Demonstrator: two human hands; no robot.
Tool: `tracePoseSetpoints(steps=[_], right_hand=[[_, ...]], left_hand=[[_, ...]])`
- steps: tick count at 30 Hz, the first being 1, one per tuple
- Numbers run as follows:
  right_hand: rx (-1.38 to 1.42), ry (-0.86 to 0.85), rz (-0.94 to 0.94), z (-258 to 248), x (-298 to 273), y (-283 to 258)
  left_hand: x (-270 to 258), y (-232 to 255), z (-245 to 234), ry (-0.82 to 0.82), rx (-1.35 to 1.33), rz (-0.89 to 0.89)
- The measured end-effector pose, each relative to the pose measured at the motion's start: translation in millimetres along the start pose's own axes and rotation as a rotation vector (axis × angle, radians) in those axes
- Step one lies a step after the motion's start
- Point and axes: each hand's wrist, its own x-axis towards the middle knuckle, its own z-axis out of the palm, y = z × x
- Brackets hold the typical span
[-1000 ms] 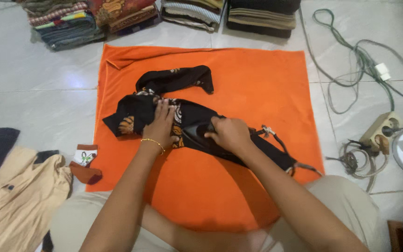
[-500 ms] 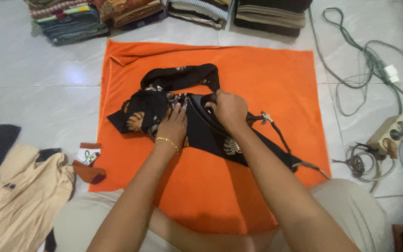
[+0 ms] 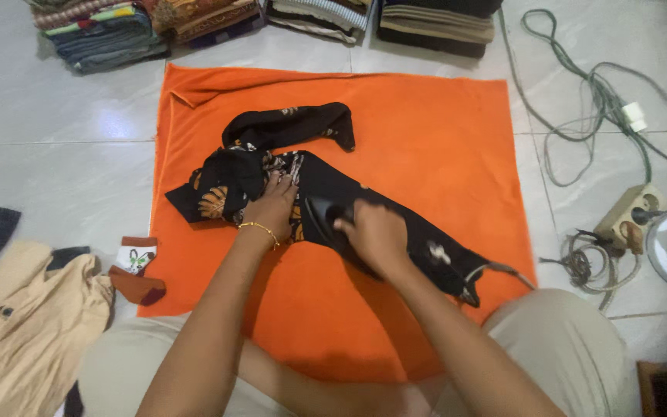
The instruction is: The person irons a black patterned garment on an orange cloth laid on the floor. They use an electric iron to smooth the sleeves and body of the garment, adjusting the fabric with their hands between passes.
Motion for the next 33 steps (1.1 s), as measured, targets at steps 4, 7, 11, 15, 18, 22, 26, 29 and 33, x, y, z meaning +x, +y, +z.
tracePoseSetpoints(steps=[4, 7, 11, 15, 18, 22, 26, 29, 33], right_hand=[[-0.026, -0.087, -0.020, -3, -39, 6], [-0.069, -0.026, 0.001, -7, -40, 33], [-0.092, 0.197, 0.032, -18, -22, 89], [-0.082, 0.124, 0.105, -30, -17, 127], [-0.044, 0.013, 0.066, -32, -24, 133], [-0.054, -0.035, -0.091, -17, -68, 107], [-0.070, -0.006, -0.196, -10, -80, 97], [-0.113, 0.032, -0.095, -13, -60, 114], [-0.119, 0.232, 0.016, -23, -20, 145]], left_hand=[[1, 2, 2, -0.035, -0.003, -0.034], [-4, 2, -1, -0.034, -0.002, -0.023], [-10, 5, 2, -0.060, -0.014, -0.041], [-3, 4, 13, 0.052, 0.071, 0.016], [-3, 9, 15, 0.020, 0.084, -0.042], [-3, 11, 14, 0.023, 0.045, -0.080], [-1, 1, 17, 0.072, 0.040, -0.087], [-2, 4, 18, 0.111, 0.110, -0.089], [-12, 11, 11, 0.056, 0.026, -0.127]])
